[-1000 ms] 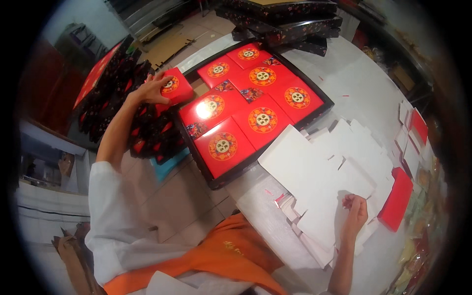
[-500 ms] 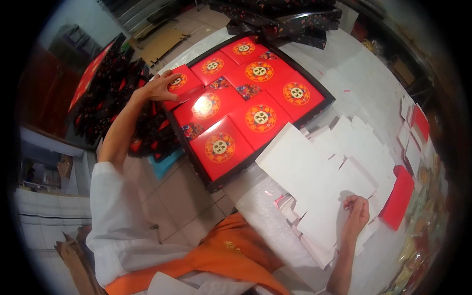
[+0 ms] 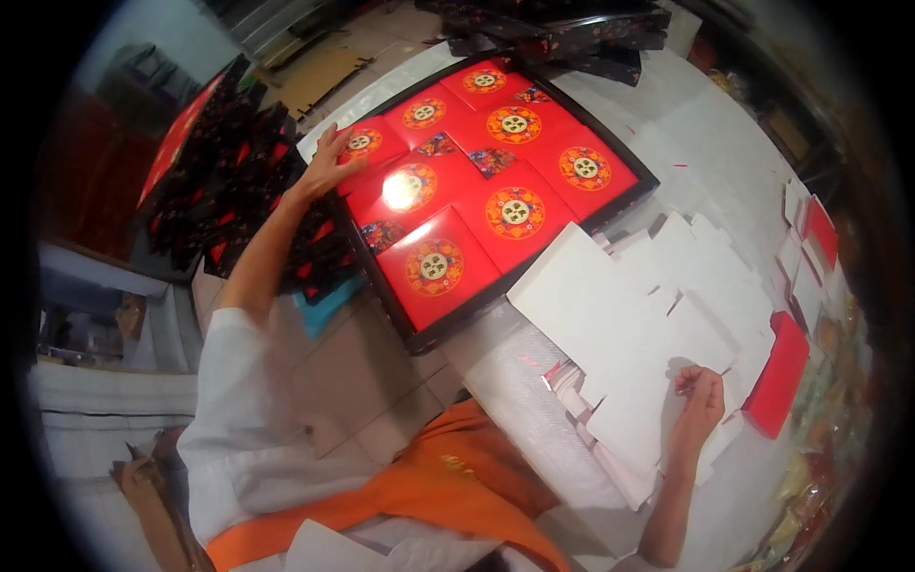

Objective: The person folds flat white cardboard pieces into small red gift boxes. They insert small packaged items into the boxes and place the finished boxes into a larger black tray. The process is repeated multiple times throughout the clip.

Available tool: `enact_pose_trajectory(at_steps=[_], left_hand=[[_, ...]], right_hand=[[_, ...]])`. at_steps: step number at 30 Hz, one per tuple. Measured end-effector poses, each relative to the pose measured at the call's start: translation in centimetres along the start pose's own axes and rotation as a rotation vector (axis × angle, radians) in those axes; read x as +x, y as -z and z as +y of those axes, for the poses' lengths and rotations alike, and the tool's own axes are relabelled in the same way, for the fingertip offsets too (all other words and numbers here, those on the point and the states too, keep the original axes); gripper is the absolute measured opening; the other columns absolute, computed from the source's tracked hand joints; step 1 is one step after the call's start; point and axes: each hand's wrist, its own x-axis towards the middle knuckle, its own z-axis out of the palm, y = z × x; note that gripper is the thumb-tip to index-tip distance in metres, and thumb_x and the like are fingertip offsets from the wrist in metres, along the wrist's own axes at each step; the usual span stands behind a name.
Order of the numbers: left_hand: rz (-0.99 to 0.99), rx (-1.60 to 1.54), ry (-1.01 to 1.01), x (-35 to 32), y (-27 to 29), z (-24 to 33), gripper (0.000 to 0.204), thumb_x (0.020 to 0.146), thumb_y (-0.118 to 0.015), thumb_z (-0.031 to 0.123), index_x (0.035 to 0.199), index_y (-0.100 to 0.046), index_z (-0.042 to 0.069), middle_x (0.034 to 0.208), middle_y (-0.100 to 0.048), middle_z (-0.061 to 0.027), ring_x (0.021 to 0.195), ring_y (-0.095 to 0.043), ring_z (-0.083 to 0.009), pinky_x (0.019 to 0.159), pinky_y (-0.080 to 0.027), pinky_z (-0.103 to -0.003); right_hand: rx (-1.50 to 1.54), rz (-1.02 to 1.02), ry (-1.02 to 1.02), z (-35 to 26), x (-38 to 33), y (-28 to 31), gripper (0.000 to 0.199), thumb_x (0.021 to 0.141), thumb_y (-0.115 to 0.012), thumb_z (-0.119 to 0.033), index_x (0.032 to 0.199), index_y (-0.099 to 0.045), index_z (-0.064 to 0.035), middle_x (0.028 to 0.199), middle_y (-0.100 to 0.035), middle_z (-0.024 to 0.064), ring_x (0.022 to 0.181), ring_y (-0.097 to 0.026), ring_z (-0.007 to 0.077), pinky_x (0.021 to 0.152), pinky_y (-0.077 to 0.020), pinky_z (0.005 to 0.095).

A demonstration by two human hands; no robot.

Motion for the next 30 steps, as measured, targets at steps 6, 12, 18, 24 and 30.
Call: enact_pose_trajectory(at_steps=[6, 12, 18, 24, 30], left_hand=[[0.486, -0.258, 0.203, -0.1, -3.2, -0.9, 0.069, 0.082, -0.052, 0.033, 0.131, -0.023, -0.007, 0.139, 0.002, -0.0309, 0.13, -0.009, -0.0414, 0.105, -0.015, -0.04], [-0.034, 0.493, 0.227, -0.2, -2.3, 2.2, 0.034, 0.078, -0.05, 0.014, 0.105, -0.053, -0.006, 0.115, -0.048, -0.0225, 0.111, -0.043, -0.0342, 0.093, -0.035, -0.038], [0.168, 0.466, 0.158, 1.1, -3.1, 3.2, 0.038, 0.083, -0.047, 0.025, 0.115, -0.05, 0.004, 0.122, -0.043, -0.019, 0.115, -0.039, -0.0314, 0.093, -0.032, -0.046], [-0.122, 0.256, 0.225, 1.8, -5.8, 4.4, 0.065, 0.085, -0.027, 0.053, 0.138, -0.02, 0.016, 0.144, -0.016, -0.009, 0.132, -0.016, -0.0282, 0.104, -0.01, -0.051], [-0.022, 0.364, 0.181, 0.5, -4.9, 5.6, 0.067, 0.085, -0.03, 0.055, 0.138, -0.019, 0.018, 0.144, -0.017, -0.0089, 0.132, -0.016, -0.0274, 0.106, -0.006, -0.049]], right_hand=[[0.004, -0.017, -0.005, 0.4, 0.1, 0.1, 0.023, 0.093, -0.041, -0.021, 0.082, -0.051, -0.0041, 0.077, -0.054, 0.0024, 0.066, -0.046, 0.0089, 0.063, -0.0374, 0.0219], [-0.002, -0.006, -0.027, 0.4, 0.2, 0.1, 0.022, 0.092, -0.042, -0.021, 0.083, -0.051, -0.0034, 0.078, -0.054, 0.0028, 0.067, -0.047, 0.0091, 0.063, -0.0378, 0.0225], [-0.068, 0.002, -0.019, 0.4, -0.1, 0.5, 0.021, 0.092, -0.042, -0.019, 0.083, -0.051, -0.0026, 0.077, -0.054, 0.0028, 0.068, -0.047, 0.0089, 0.064, -0.0384, 0.0227], [-0.039, -0.025, -0.032, 0.6, 0.2, 0.6, 0.019, 0.091, -0.044, -0.018, 0.084, -0.052, -0.002, 0.078, -0.056, 0.0029, 0.068, -0.049, 0.0085, 0.065, -0.0392, 0.0223], [-0.062, -0.106, -0.012, 0.2, 0.2, 0.8, 0.019, 0.092, -0.044, -0.019, 0.087, -0.054, -0.0035, 0.081, -0.057, 0.0017, 0.072, -0.05, 0.0086, 0.07, -0.0402, 0.0223]])
